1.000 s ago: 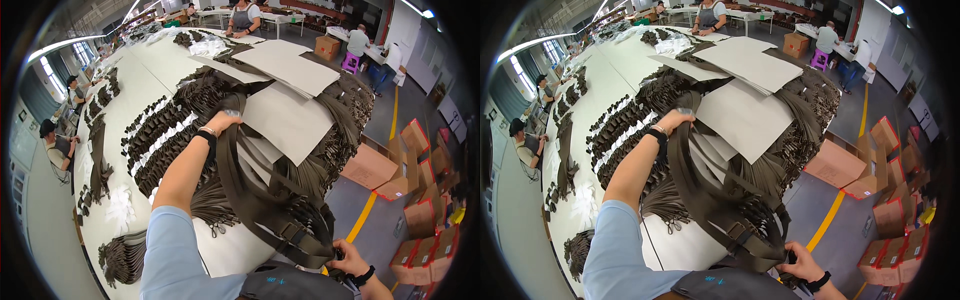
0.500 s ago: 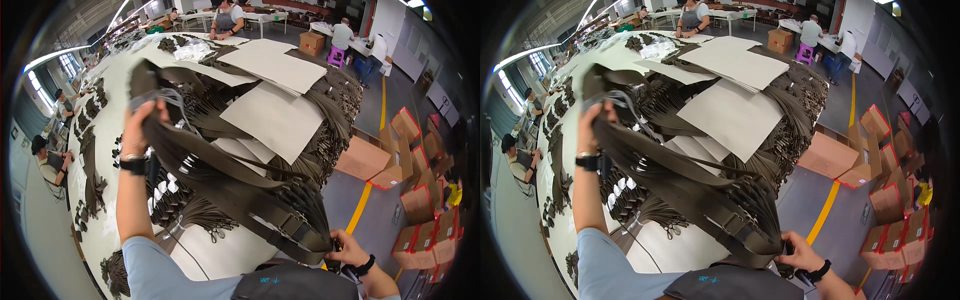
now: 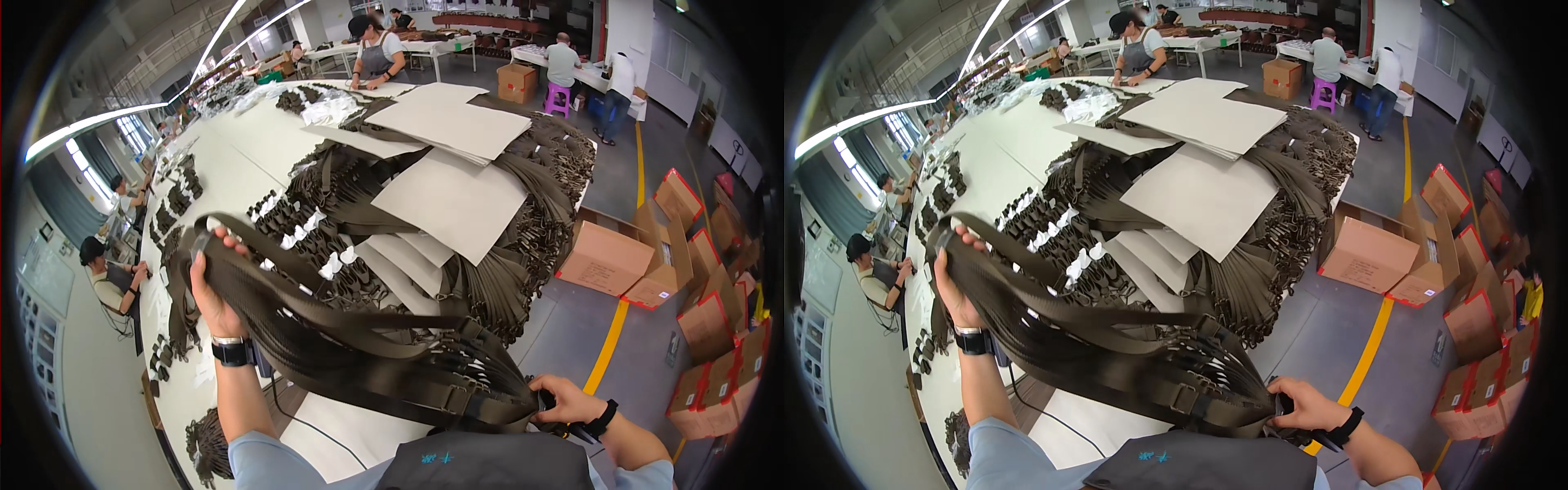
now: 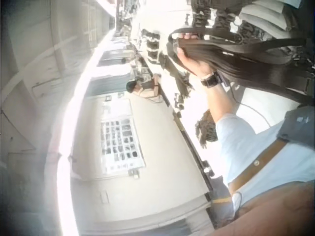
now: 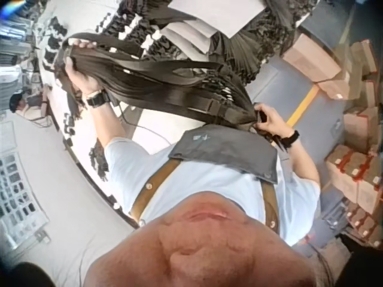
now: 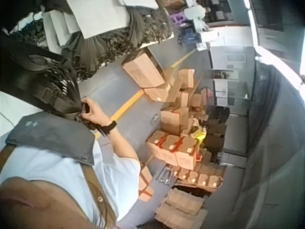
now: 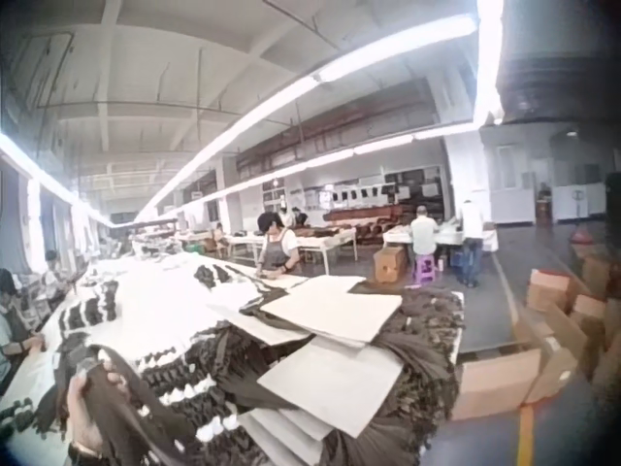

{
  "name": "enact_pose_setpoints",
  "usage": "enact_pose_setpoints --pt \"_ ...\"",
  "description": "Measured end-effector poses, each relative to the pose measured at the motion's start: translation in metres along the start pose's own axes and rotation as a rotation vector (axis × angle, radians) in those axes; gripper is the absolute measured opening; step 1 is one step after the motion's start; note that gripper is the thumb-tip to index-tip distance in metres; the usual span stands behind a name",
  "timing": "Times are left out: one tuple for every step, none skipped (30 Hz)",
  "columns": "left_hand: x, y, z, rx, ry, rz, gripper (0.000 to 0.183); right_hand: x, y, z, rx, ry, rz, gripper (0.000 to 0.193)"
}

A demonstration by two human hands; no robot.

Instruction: The person organizes and assembles olive green fabric straps on a long white table in a factory setting. They pick up bundles of straps, separate them, and insert white plastic spacers into the loops. The person then folds the straps and places them into neat stacks alongside other workers.

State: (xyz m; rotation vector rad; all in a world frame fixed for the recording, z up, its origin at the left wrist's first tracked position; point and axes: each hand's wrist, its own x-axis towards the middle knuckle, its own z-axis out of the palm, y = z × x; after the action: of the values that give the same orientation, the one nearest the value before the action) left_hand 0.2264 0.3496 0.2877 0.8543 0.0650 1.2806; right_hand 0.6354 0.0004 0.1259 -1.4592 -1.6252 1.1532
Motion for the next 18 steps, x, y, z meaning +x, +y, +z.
enact_pose_setpoints --pt "-0.005 -0.004 0.004 -0.022 -0.004 0.021 0.043 -0.007 0.001 -0.003 -0.011 0.002 0.014 0.045" --pt "-0.011 -0.008 0.013 -0.04 -0.007 0.041 0.045 -0.015 0.002 -0.007 -0.017 0.002 0.027 0.045" --pt "-0.012 -0.017 0.02 -0.119 -0.024 -0.016 0.052 -0.03 0.001 -0.013 -0.03 0.024 0.065 0.045" --pt "-0.014 -0.021 0.033 -0.073 -0.15 -0.078 0.061 -0.04 0.003 -0.016 -0.044 0.047 0.05 0.044" --pt "-0.015 -0.024 0.049 -0.078 -0.2 -0.094 0.065 -0.047 0.007 -0.021 -0.064 0.075 0.042 0.044" --pt "-0.015 -0.036 0.064 -0.185 -0.219 -0.105 0.067 -0.059 0.012 -0.025 -0.091 0.122 0.049 0.043" --pt "-0.018 -0.034 0.073 -0.165 -0.291 -0.134 0.066 -0.068 0.021 -0.029 -0.112 0.145 0.005 0.042" --pt "-0.022 -0.035 0.089 -0.12 -0.319 -0.148 0.064 -0.079 0.028 -0.033 -0.139 0.179 -0.031 0.041" --pt "-0.025 -0.043 0.104 -0.129 -0.335 -0.101 0.06 -0.09 0.028 -0.036 -0.127 0.211 -0.032 0.041" --pt "-0.023 -0.054 0.117 -0.18 -0.392 -0.09 0.057 -0.106 0.031 -0.039 -0.111 0.248 -0.036 0.04" --pt "-0.021 -0.066 0.133 -0.176 -0.488 -0.131 0.05 -0.127 0.039 -0.041 -0.119 0.307 -0.007 0.04" --pt "-0.023 -0.074 0.157 -0.143 -0.544 -0.095 0.043 -0.141 0.05 -0.041 -0.114 0.342 -0.008 0.04" --pt "-0.013 -0.098 0.164 -0.161 -0.582 -0.112 0.04 -0.166 0.06 -0.039 -0.123 0.392 0.035 0.04" --pt "-0.007 -0.117 0.176 -0.158 -0.604 -0.119 0.038 -0.19 0.071 -0.038 -0.124 0.435 0.083 0.04" --pt "-0.01 -0.142 0.202 -0.221 -0.598 -0.146 0.038 -0.216 0.083 -0.035 -0.122 0.475 0.129 0.04" --pt "-0.008 -0.166 0.214 -0.265 -0.584 -0.193 0.039 -0.242 0.091 -0.03 -0.118 0.511 0.17 0.04" --pt "-0.004 -0.192 0.228 -0.307 -0.578 -0.242 0.039 -0.271 0.095 -0.025 -0.123 0.567 0.214 0.041" --pt "-0.011 -0.209 0.255 -0.327 -0.555 -0.286 0.04 -0.295 0.102 -0.019 -0.101 0.602 0.263 0.042"
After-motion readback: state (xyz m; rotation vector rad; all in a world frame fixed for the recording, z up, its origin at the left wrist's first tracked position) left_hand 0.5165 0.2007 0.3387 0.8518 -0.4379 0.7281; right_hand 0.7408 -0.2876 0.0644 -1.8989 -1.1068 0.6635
